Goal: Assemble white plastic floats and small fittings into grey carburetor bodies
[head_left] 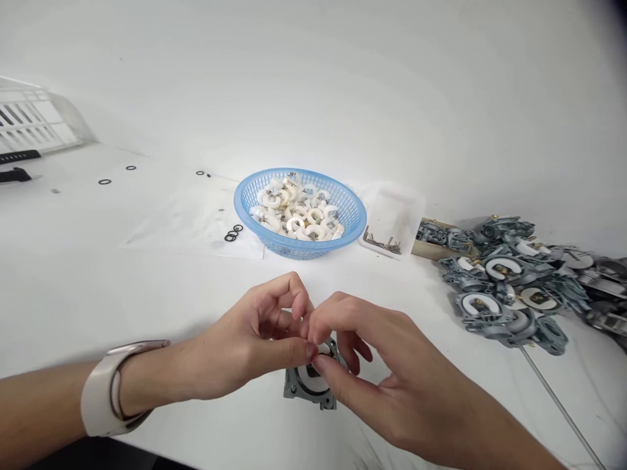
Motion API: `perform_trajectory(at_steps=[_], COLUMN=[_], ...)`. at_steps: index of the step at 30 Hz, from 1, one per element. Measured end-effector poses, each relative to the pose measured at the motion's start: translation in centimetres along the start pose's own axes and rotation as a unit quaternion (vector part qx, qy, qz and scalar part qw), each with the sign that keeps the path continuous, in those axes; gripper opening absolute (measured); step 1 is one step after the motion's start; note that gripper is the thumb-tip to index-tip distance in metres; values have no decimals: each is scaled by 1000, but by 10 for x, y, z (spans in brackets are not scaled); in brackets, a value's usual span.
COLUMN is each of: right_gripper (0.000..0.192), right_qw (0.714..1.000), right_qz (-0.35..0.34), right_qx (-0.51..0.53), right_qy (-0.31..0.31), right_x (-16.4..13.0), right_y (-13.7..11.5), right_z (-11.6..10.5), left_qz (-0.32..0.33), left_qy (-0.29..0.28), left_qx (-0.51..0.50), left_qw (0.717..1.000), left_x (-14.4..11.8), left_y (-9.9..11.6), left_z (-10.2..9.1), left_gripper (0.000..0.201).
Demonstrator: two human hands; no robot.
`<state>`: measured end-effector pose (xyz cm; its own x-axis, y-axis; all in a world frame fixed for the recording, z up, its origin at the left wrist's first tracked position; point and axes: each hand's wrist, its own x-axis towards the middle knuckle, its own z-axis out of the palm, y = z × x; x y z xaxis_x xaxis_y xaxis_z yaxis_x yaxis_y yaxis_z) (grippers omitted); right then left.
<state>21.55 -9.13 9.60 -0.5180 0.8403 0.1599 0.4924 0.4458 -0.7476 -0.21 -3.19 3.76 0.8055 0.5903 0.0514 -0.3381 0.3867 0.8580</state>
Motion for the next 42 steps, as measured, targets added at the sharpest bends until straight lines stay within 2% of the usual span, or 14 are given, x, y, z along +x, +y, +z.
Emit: perform_trajectory(at_steps=[9, 17, 42], right_gripper=[31, 30, 31], right_qw=[1000, 999, 999], right_qz=[-14, -24, -27], right_qx=[-19, -26, -24], right_qy=[3, 11, 6], right_x=[0, -1, 0], right_y=[-2, -1, -2], right_z=[1, 0, 1], left_qz=[17, 6, 6], left_qy=[-18, -2, -7], left_qx=[-42, -38, -44], left_qw=[999, 999, 999], left_x=[-1, 0, 0], left_y=[-1, 0, -1], left_z=[1, 1, 1], left_gripper=[29, 28, 30])
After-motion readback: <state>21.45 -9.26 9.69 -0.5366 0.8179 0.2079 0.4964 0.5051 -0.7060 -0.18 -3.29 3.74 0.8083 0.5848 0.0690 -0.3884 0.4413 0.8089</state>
